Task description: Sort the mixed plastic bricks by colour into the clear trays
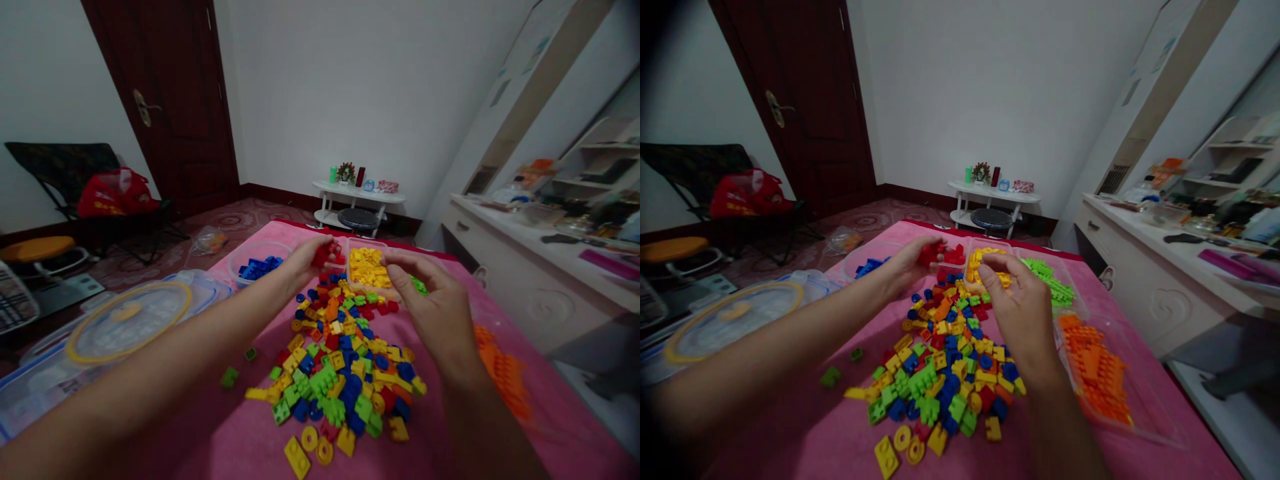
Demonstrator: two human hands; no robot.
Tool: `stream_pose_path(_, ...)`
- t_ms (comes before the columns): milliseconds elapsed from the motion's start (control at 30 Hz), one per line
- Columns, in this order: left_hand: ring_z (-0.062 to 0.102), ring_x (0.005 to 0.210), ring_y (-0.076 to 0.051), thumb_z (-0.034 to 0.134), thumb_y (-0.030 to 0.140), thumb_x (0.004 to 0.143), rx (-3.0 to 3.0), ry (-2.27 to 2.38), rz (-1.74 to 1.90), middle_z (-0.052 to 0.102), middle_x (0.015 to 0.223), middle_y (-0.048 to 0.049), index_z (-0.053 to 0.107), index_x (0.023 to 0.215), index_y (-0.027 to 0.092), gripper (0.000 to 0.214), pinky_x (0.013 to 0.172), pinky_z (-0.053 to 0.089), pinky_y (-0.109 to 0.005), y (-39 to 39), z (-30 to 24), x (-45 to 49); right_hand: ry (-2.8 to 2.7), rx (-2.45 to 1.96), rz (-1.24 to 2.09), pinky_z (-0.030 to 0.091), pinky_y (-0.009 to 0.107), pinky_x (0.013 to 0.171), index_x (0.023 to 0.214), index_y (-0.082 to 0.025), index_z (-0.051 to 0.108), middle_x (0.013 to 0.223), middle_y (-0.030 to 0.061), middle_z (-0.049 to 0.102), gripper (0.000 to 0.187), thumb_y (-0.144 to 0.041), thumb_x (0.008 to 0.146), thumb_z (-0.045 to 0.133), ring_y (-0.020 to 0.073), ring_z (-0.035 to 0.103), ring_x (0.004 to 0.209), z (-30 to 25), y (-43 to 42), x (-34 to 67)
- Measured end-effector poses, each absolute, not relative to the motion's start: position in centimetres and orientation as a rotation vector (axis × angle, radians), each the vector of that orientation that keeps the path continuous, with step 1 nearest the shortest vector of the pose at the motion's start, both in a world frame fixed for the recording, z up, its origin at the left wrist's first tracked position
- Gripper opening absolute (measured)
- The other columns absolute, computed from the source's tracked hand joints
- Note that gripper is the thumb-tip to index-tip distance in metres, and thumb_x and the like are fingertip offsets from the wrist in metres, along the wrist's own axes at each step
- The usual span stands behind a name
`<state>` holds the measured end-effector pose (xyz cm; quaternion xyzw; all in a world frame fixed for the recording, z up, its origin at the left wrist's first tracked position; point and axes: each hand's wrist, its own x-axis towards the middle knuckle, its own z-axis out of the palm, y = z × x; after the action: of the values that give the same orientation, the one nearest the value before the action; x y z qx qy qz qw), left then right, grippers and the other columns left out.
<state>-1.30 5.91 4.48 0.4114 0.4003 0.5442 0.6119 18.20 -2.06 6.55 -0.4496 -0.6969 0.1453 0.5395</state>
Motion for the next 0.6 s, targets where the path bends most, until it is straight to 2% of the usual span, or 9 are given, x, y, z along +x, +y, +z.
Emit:
stream_pose_path(100, 0.051, 0.054, -0.007, 0.052, 0.024, 0.082, 1.153, 1.166, 1.342, 0.058, 0.066, -0.0026, 0.059, 0.083, 0.01, 0.016, 0.053, 0.042, -0.018, 10.4, 5.1, -1.6, -1.675, -1.07, 0.335, 0.049, 0.035, 0.081, 0.091, -0.02, 0.068, 0.093, 0.0048, 0.071, 0.02, -0.034, 0.082, 0.058, 0.0196, 0.064, 0.089, 6.5, -2.1, 18.2)
stream_pose_path(200, 0.056, 0.063, -0.012, 0.066, 0.033, 0.072, 1.279, 1.246, 1.278, 0.06, 0.062, -0.0014, 0.064, 0.076, 0.01, 0.024, 0.066, 0.047, -0.025, 12.4, 4.6, -2.1, -1.761, -1.072, 0.331, 0.049, 0.034, 0.079, 0.089, -0.02, 0.068, 0.091, 0.0044, 0.07, 0.018, -0.033, 0.082, 0.058, 0.0195, 0.064, 0.088, 6.1, -2.2, 17.5)
stream_pose_path(267, 0.06, 0.075, -0.017, 0.072, 0.037, 0.066, 1.498, 1.262, 1.207, 0.066, 0.07, -0.0022, 0.068, 0.077, 0.011, 0.029, 0.076, 0.046, -0.029, 12.1, 4.0, -2.2, -1.873, -1.057, 0.356, 0.047, 0.034, 0.082, 0.09, -0.02, 0.068, 0.093, 0.0038, 0.07, 0.014, -0.028, 0.082, 0.059, 0.0188, 0.063, 0.089, 5.5, -2.5, 16.4)
stream_pose_path(367, 0.061, 0.093, -0.02, 0.064, 0.04, 0.073, 1.944, 1.232, 1.111, 0.07, 0.094, -0.0053, 0.07, 0.095, 0.013, 0.035, 0.088, 0.044, -0.031, 10.2, 3.2, -1.8, -2.117, -0.979, 0.444, 0.044, 0.034, 0.088, 0.093, -0.02, 0.067, 0.097, 0.0033, 0.068, 0.014, -0.02, 0.081, 0.06, 0.0182, 0.06, 0.094, 4.0, -3.8, 13.8)
stream_pose_path(500, 0.062, 0.098, -0.02, 0.056, 0.034, 0.081, 2.142, 1.205, 1.044, 0.069, 0.107, -0.0091, 0.068, 0.104, 0.013, 0.033, 0.088, 0.045, -0.031, 7.4, 2.7, -1.2, -2.495, -0.711, 0.535, 0.041, 0.034, 0.095, 0.105, -0.023, 0.064, 0.11, 0.0037, 0.063, 0.025, -0.019, 0.08, 0.062, 0.0195, 0.053, 0.107, 1.7, -7.7, 9.2)
stream_pose_path(600, 0.063, 0.097, -0.019, 0.058, 0.029, 0.08, 2.1, 1.183, 1.02, 0.069, 0.106, -0.0108, 0.069, 0.102, 0.012, 0.03, 0.085, 0.047, -0.029, 5.8, 2.8, -1.2, -2.68, -0.589, 0.432, 0.036, 0.042, 0.1, 0.115, -0.022, 0.058, 0.131, 0.009, 0.051, 0.034, -0.029, 0.082, 0.061, 0.0259, 0.041, 0.123, -0.4, -10.9, 6.5)
